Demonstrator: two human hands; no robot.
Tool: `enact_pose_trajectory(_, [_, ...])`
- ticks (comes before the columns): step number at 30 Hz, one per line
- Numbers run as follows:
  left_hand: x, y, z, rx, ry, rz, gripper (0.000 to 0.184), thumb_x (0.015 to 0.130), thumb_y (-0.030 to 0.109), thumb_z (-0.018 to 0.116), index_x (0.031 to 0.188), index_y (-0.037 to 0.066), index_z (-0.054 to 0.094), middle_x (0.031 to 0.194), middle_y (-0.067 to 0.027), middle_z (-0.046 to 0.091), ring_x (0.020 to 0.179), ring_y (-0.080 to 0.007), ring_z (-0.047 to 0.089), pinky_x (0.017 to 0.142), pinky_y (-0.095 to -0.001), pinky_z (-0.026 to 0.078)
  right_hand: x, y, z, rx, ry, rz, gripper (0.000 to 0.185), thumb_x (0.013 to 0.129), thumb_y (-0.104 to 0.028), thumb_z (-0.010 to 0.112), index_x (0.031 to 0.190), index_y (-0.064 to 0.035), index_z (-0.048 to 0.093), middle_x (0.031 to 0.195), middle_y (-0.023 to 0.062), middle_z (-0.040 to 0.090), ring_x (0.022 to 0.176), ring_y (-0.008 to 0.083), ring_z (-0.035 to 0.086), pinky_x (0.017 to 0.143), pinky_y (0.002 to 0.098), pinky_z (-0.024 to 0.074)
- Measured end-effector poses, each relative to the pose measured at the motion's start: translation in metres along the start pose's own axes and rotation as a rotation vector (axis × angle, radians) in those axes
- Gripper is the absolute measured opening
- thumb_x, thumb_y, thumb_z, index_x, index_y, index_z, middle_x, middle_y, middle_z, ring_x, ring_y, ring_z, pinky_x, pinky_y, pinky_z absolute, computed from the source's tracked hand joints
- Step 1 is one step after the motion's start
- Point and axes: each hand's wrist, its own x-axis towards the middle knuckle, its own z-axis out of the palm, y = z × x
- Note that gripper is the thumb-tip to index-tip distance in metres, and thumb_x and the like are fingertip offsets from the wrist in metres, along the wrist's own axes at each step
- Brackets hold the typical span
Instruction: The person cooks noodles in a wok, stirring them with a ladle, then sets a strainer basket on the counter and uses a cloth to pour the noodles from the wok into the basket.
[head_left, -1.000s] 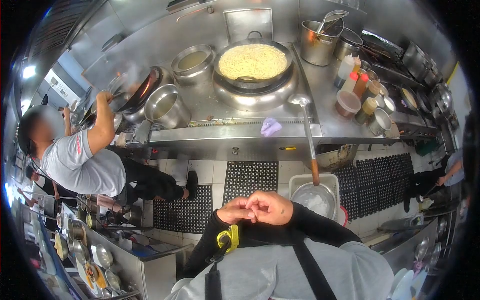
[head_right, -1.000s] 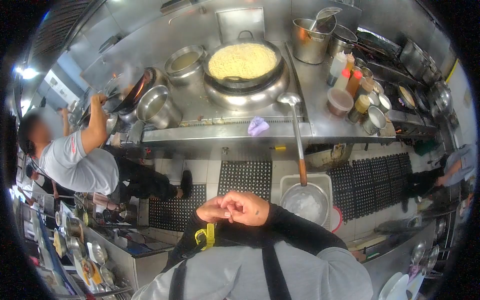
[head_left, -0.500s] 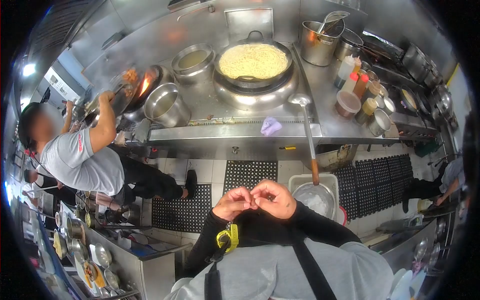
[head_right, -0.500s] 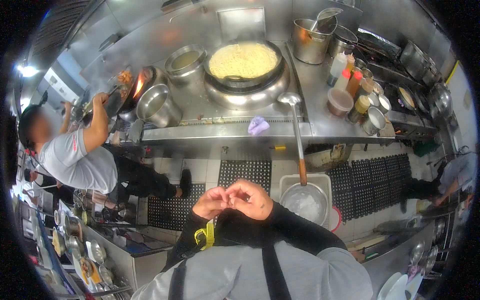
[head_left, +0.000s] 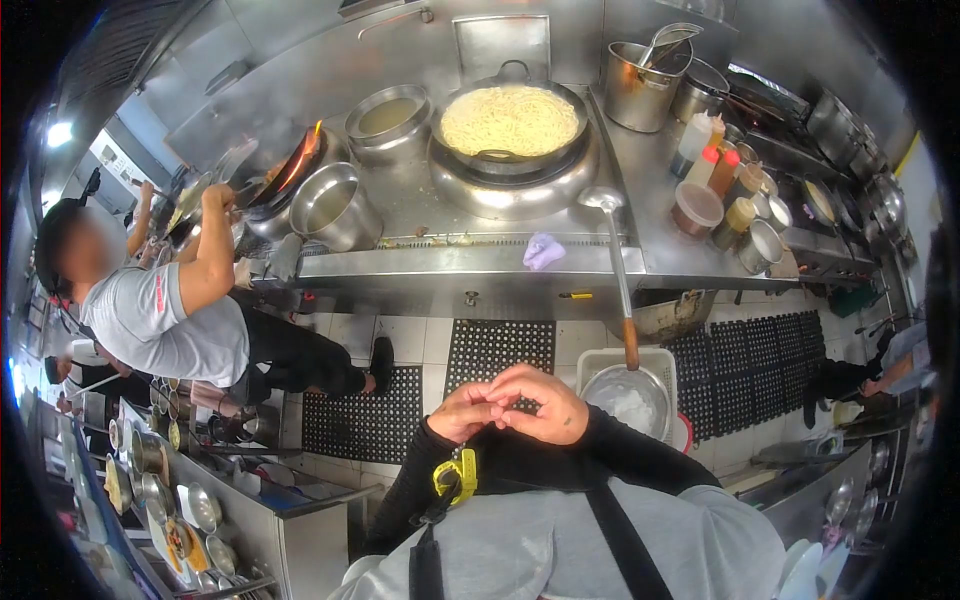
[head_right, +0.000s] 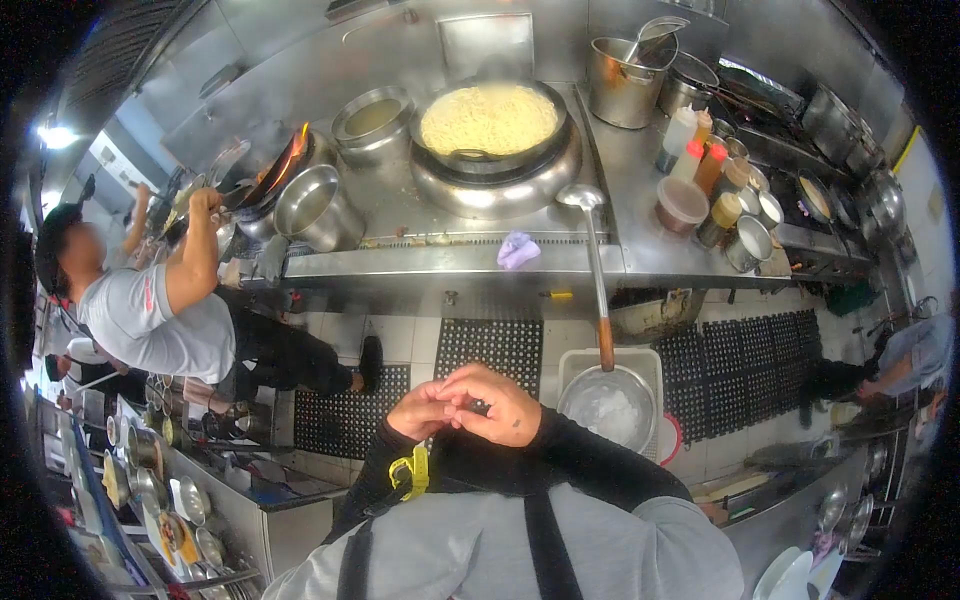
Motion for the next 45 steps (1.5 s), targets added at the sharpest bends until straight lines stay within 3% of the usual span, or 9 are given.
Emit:
enact_pose_trajectory(7, [-0.001,0.006,0.012,0.078,-0.01,-0.028,0.017,0.087,0.019,0.068,0.089,0.005,0.059,0.092,-0.0039,0.061,0.081,-0.0114,0.058,0.074,-0.0241,0.046,0.001,-0.004,-0.003,0.026,-0.059,0.026,0.027,0.083,-0.001,0.065,0.11,-0.0019,0.063,0.113,0.0099,0.055,0.089,0.0179,0.06,0.078,0.0301,0.0502])
enact_pose_trajectory(13, [0.001,0.01,0.016,0.113,-0.05,-0.02,0.019,0.087,0.022,0.068,0.089,0.004,0.059,0.092,-0.0048,0.061,0.08,-0.0124,0.058,0.074,-0.0247,0.046,0.001,-0.006,-0.004,0.028,-0.078,0.041,0.026,0.083,-0.001,0.065,0.109,-0.0022,0.063,0.113,0.0104,0.054,0.085,0.0172,0.059,0.076,0.0291,0.0507])
enact_pose_trajectory(25, [-0.001,0.0,0.007,0.016,-0.129,-0.046,0.026,0.088,0.021,0.064,0.099,-0.002,0.059,0.088,-0.0097,0.061,0.083,-0.0209,0.063,0.081,-0.0337,0.05,0.0,-0.004,-0.005,0.066,-0.121,-0.005,0.026,0.087,0.003,0.06,0.113,-0.001,0.061,0.116,0.0133,0.051,0.083,0.0199,0.066,0.073,0.0302,0.0552])
enact_pose_trajectory(28, [-0.004,0.004,0.012,0.001,-0.094,-0.063,0.03,0.087,0.023,0.064,0.101,-0.003,0.06,0.089,-0.0117,0.061,0.084,-0.0237,0.064,0.082,-0.0367,0.05,0.003,-0.01,-0.007,0.095,-0.156,0.007,0.024,0.089,0.004,0.058,0.113,-0.0007,0.061,0.117,0.0137,0.049,0.08,0.0204,0.067,0.072,0.0299,0.0562])
enact_pose_trajectory(31, [-0.004,0.003,0.013,-0.031,-0.081,-0.069,0.038,0.085,0.031,0.063,0.102,-0.003,0.06,0.089,-0.0134,0.062,0.085,-0.0277,0.064,0.08,-0.0366,0.05,0.01,-0.028,-0.011,0.144,-0.182,0.168,0.023,0.089,0.0,0.06,0.111,-0.0015,0.062,0.116,0.0138,0.052,0.086,0.0215,0.066,0.074,0.0308,0.055])
enact_pose_trajectory(34, [-0.003,0.006,0.019,-0.042,-0.12,-0.072,0.046,0.083,0.038,0.063,0.102,-0.003,0.059,0.084,-0.0148,0.062,0.085,-0.0316,0.063,0.077,-0.0368,0.05,0.014,-0.021,-0.011,-0.032,-0.167,0.014,0.022,0.088,-0.003,0.062,0.11,-0.0028,0.064,0.114,0.0136,0.056,0.093,0.0227,0.065,0.078,0.0316,0.0533])
enact_pose_trajectory(37, [0.002,-0.005,0.008,-0.072,-0.261,-0.005,0.047,0.082,0.041,0.062,0.1,-0.003,0.059,0.078,-0.0153,0.062,0.086,-0.034,0.063,0.075,-0.0363,0.049,0.019,-0.026,-0.011,-0.052,-0.158,-0.043,0.022,0.087,-0.006,0.064,0.108,-0.0038,0.065,0.113,0.0128,0.059,0.097,0.0229,0.063,0.08,0.0319,0.0517])
enact_pose_trajectory(43, [0.003,-0.004,0.02,-0.213,-0.263,0.057,0.04,0.078,0.038,0.065,0.092,0.001,0.061,0.076,-0.0161,0.063,0.083,-0.0341,0.063,0.077,-0.0414,0.051,0.026,-0.03,-0.012,-0.089,-0.19,-0.089,0.022,0.086,-0.004,0.064,0.109,-0.0041,0.065,0.113,0.0108,0.057,0.091,0.0206,0.062,0.079,0.0315,0.0516])
enact_pose_trajectory(45, [0.005,-0.002,0.022,-0.209,-0.279,0.061,0.037,0.077,0.037,0.066,0.091,0.002,0.061,0.076,-0.0162,0.063,0.08,-0.0336,0.064,0.078,-0.0437,0.051,0.025,-0.032,-0.012,-0.052,-0.22,0.005,0.023,0.087,-0.003,0.063,0.11,-0.0044,0.065,0.113,0.0109,0.056,0.091,0.0199,0.061,0.079,0.0315,0.0515])
